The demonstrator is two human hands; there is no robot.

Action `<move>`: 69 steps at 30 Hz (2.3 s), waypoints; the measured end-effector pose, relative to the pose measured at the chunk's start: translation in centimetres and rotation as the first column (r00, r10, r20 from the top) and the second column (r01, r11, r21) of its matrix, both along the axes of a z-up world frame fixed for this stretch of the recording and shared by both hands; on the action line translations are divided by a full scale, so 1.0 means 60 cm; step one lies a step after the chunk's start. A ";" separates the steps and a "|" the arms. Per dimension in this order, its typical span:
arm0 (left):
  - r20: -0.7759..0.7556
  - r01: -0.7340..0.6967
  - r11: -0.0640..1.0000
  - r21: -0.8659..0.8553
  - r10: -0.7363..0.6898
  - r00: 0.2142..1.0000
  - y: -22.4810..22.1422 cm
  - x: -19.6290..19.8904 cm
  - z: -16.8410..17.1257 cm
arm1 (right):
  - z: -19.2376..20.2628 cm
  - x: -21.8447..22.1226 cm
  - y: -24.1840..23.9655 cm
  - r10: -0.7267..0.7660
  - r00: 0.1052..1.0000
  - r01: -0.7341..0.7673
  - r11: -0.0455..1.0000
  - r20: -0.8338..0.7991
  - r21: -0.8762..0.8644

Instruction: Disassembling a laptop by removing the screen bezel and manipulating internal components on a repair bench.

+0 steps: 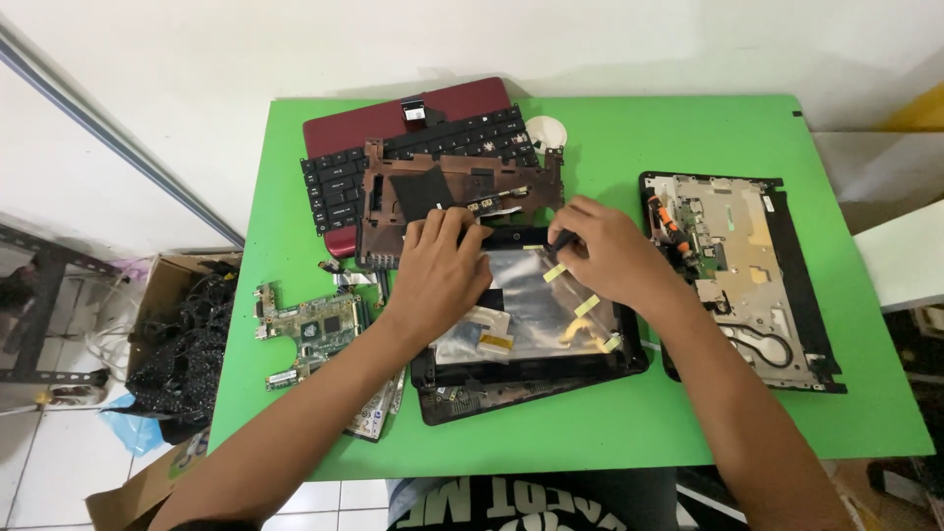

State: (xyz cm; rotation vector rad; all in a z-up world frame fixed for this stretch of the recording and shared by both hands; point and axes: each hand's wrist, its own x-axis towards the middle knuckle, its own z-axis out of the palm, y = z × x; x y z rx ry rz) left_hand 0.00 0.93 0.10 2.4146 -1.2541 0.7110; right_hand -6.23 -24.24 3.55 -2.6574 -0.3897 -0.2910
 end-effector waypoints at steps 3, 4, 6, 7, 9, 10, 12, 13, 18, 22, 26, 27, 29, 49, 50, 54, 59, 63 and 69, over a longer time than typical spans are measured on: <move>0.016 -0.005 0.999 0.033 0.004 1.000 0.000 -0.003 0.004 | -0.007 0.005 -0.004 -0.044 0.999 0.044 0.999 -0.002 -0.008; 0.016 0.000 0.999 0.037 0.000 1.000 0.001 -0.004 0.007 | -0.013 0.007 -0.001 -0.049 0.999 0.049 0.999 -0.002 -0.004; 0.023 -0.019 0.999 0.035 0.018 1.000 0.002 -0.006 0.015 | -0.024 0.012 0.004 -0.003 1.000 0.003 1.000 0.010 -0.020; 0.029 -0.016 0.999 0.036 0.015 0.999 0.001 -0.004 0.012 | -0.017 0.011 0.012 -0.006 1.000 0.006 1.000 0.016 -0.018; 0.008 -0.040 0.998 0.047 0.039 0.999 0.002 -0.004 0.004 | -0.006 0.004 0.028 0.007 0.999 -0.006 0.999 -0.031 0.034; 0.007 -0.038 0.998 0.048 0.038 0.999 0.001 -0.003 0.006 | -0.012 0.006 0.024 0.006 0.999 -0.005 0.999 -0.032 0.035; -0.019 -0.024 1.000 0.015 0.025 1.000 0.002 -0.003 0.007 | -0.025 0.007 0.019 0.028 0.999 -0.028 1.000 -0.039 0.002; -0.018 -0.027 1.000 0.014 0.027 0.999 0.003 -0.002 0.009 | -0.023 0.007 0.014 0.030 0.999 -0.030 1.000 -0.038 0.001; -0.065 0.035 0.999 -0.018 -0.036 0.997 0.006 0.006 0.018 | -0.024 0.016 -0.018 -0.093 0.995 0.098 0.970 0.034 -0.222; -0.138 0.034 0.998 -0.052 -0.041 0.990 0.006 0.003 0.009 | -0.053 0.020 -0.024 -0.095 0.993 0.107 0.975 0.069 -0.192; -0.189 0.044 0.996 -0.078 -0.058 0.980 0.008 0.000 0.020 | -0.056 0.013 0.012 -0.002 0.998 0.007 0.996 0.062 -0.084; -0.211 0.050 0.994 -0.098 -0.070 0.975 0.005 0.003 0.028 | -0.047 0.016 0.021 0.034 0.998 -0.031 0.999 0.058 -0.041; -0.229 0.052 0.992 -0.119 -0.079 0.970 0.007 0.008 0.032 | -0.030 0.009 0.038 0.040 0.995 -0.036 0.998 0.090 -0.051; -0.008 -0.046 0.989 0.138 0.048 0.999 0.067 0.070 -0.004 | -0.056 0.018 0.039 -0.021 0.989 0.012 0.998 0.146 0.063; -0.031 -0.028 0.989 0.142 0.033 0.999 0.071 0.078 0.001 | -0.054 0.021 0.042 -0.017 0.983 0.007 0.998 0.180 0.058; -0.147 0.013 0.993 0.117 0.004 0.989 0.065 0.062 0.040 | -0.069 0.013 0.010 0.003 0.983 -0.017 0.997 0.186 0.072; -0.289 0.051 0.992 0.117 -0.015 0.957 0.078 0.058 0.058 | -0.077 0.012 0.012 -0.008 0.978 0.006 1.000 0.207 0.014; -0.347 0.021 0.991 0.129 0.025 0.938 0.078 0.058 0.046 | -0.094 0.016 0.000 0.019 0.959 -0.024 1.000 0.281 0.016; -0.388 -0.013 0.973 0.229 0.104 0.916 0.078 0.063 0.042 | -0.081 0.025 -0.002 0.005 0.983 -0.020 0.996 0.186 0.083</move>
